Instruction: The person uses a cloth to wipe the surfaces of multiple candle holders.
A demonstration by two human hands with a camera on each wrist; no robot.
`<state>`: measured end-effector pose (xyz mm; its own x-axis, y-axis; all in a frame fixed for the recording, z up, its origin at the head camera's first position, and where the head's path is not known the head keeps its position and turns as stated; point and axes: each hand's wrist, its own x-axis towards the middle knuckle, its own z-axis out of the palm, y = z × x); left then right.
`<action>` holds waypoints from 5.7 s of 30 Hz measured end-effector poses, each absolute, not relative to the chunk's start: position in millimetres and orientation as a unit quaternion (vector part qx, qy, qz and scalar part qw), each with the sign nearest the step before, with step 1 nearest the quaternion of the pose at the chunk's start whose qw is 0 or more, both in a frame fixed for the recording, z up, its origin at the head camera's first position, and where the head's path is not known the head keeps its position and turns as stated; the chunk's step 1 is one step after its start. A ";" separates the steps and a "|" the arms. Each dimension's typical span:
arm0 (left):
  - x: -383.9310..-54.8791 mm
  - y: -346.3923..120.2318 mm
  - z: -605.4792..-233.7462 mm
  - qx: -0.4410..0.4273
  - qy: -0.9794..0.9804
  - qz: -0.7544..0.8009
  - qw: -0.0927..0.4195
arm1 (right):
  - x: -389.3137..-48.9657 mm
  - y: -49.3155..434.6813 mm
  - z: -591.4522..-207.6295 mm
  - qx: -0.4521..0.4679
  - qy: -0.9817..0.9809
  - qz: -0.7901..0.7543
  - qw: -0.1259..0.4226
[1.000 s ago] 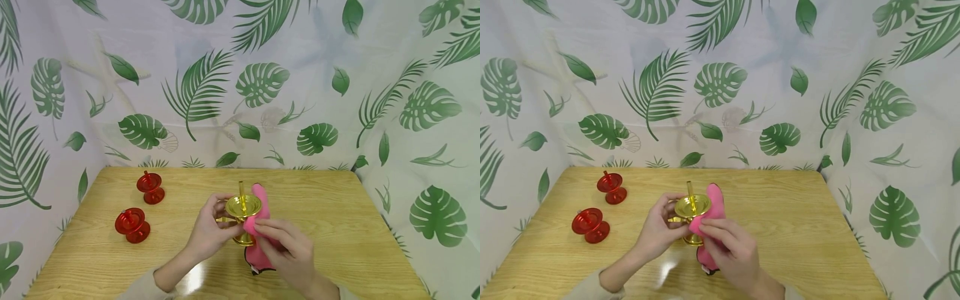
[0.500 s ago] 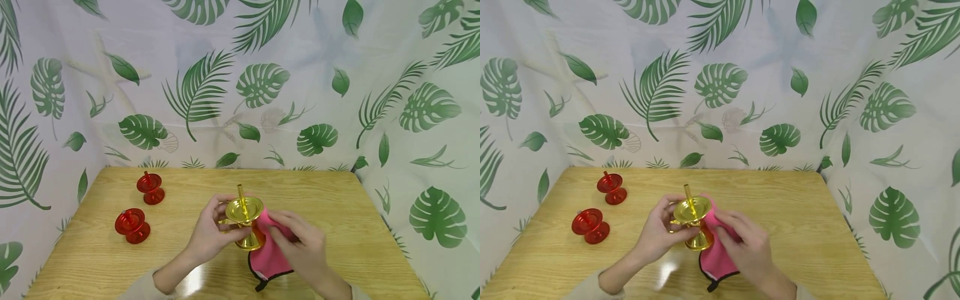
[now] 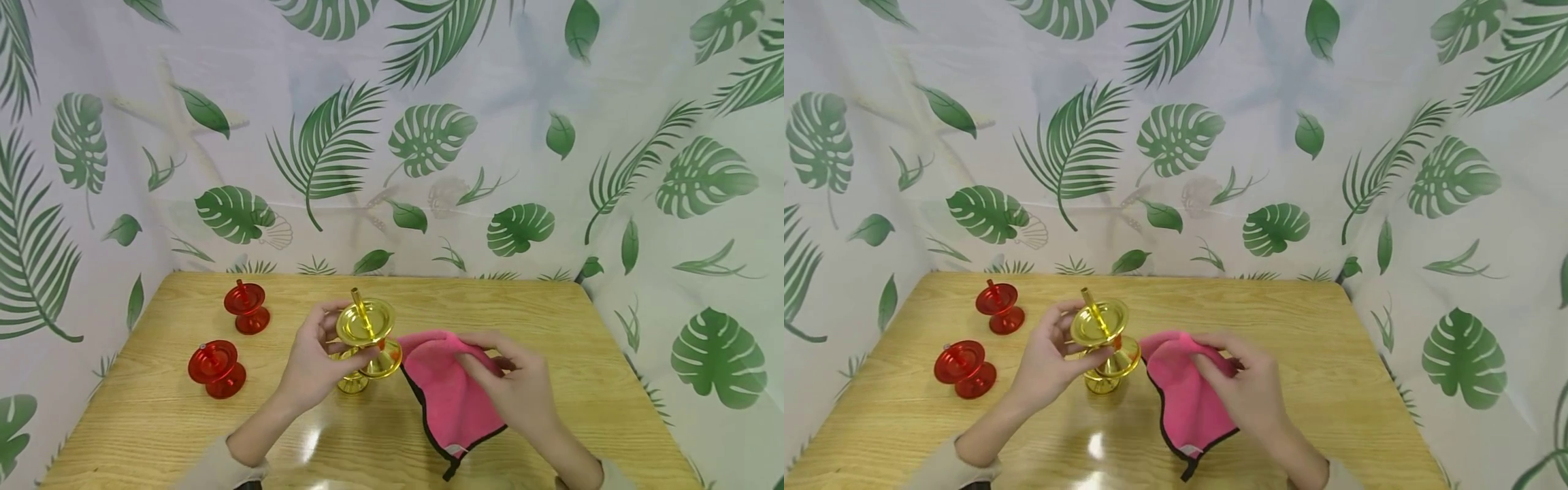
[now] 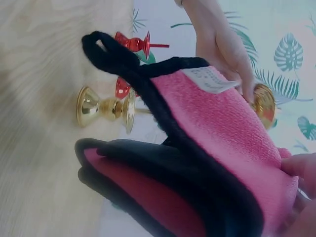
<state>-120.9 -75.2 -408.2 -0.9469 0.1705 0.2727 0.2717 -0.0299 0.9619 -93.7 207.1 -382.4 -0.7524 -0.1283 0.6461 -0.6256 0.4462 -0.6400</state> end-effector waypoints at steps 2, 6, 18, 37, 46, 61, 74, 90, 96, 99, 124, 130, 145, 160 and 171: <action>-127.0 -81.7 -409.7 -0.147 -0.700 -0.697 0.044 | -95.1 211.1 -381.8 0.218 -0.809 0.485 0.248; -139.7 -93.0 -413.2 -0.118 -0.715 -0.687 0.053 | -98.5 220.3 -381.8 0.190 -0.807 0.519 0.208; -182.7 -111.3 -446.3 -0.080 -0.757 -0.643 0.085 | -106.3 245.5 -385.2 0.105 -0.816 0.549 0.148; -229.5 -112.4 -509.5 -0.036 -0.776 -0.629 0.004 | -111.0 260.3 -397.6 0.066 -0.811 0.565 0.138; -236.9 -103.6 -528.3 -0.052 -0.773 -0.632 -0.009 | -109.7 260.7 -400.3 0.074 -0.806 0.568 0.145; -244.4 -96.0 -541.0 -0.071 -0.788 -0.611 -0.004 | -107.2 263.4 -404.8 0.073 -0.804 0.573 0.143; -206.0 -118.2 -536.2 -0.057 -0.780 -0.622 0.032 | -104.8 260.6 -403.4 0.056 -0.817 0.559 0.133; -124.1 -154.1 -468.1 -0.106 -0.837 -0.526 0.105 | -104.3 259.4 -401.8 0.050 -0.821 0.553 0.131; -105.8 -181.0 -445.1 -0.100 -0.839 -0.494 0.206 | -104.8 259.5 -402.0 0.055 -0.817 0.558 0.132; -99.0 -198.5 -440.6 -0.068 -0.833 -0.491 0.246 | -104.9 259.8 -402.8 0.056 -0.817 0.558 0.134; -87.3 -259.5 -509.5 0.111 -0.835 -0.518 0.148 | -106.9 261.9 -407.4 0.068 -0.817 0.559 0.126; -87.2 -258.9 -518.1 0.119 -0.841 -0.516 0.114 | -107.8 262.0 -409.1 0.072 -0.816 0.560 0.124; -91.5 -265.9 -533.0 0.136 -0.845 -0.515 0.055 | -109.0 260.5 -410.5 0.066 -0.823 0.553 0.112; -94.8 -263.7 -533.5 0.153 -0.846 -0.503 0.089 | -109.9 258.4 -411.4 0.065 -0.821 0.557 0.107; -96.1 -245.9 -516.1 0.105 -0.838 -0.502 0.184 | -108.9 254.0 -407.8 0.062 -0.821 0.557 0.107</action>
<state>-96.1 -245.9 -516.1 -0.9101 -0.3609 0.2035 0.0089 0.4740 0.8805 -108.9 254.0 -407.8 -0.9693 0.0171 0.2454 -0.2217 0.3711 -0.9017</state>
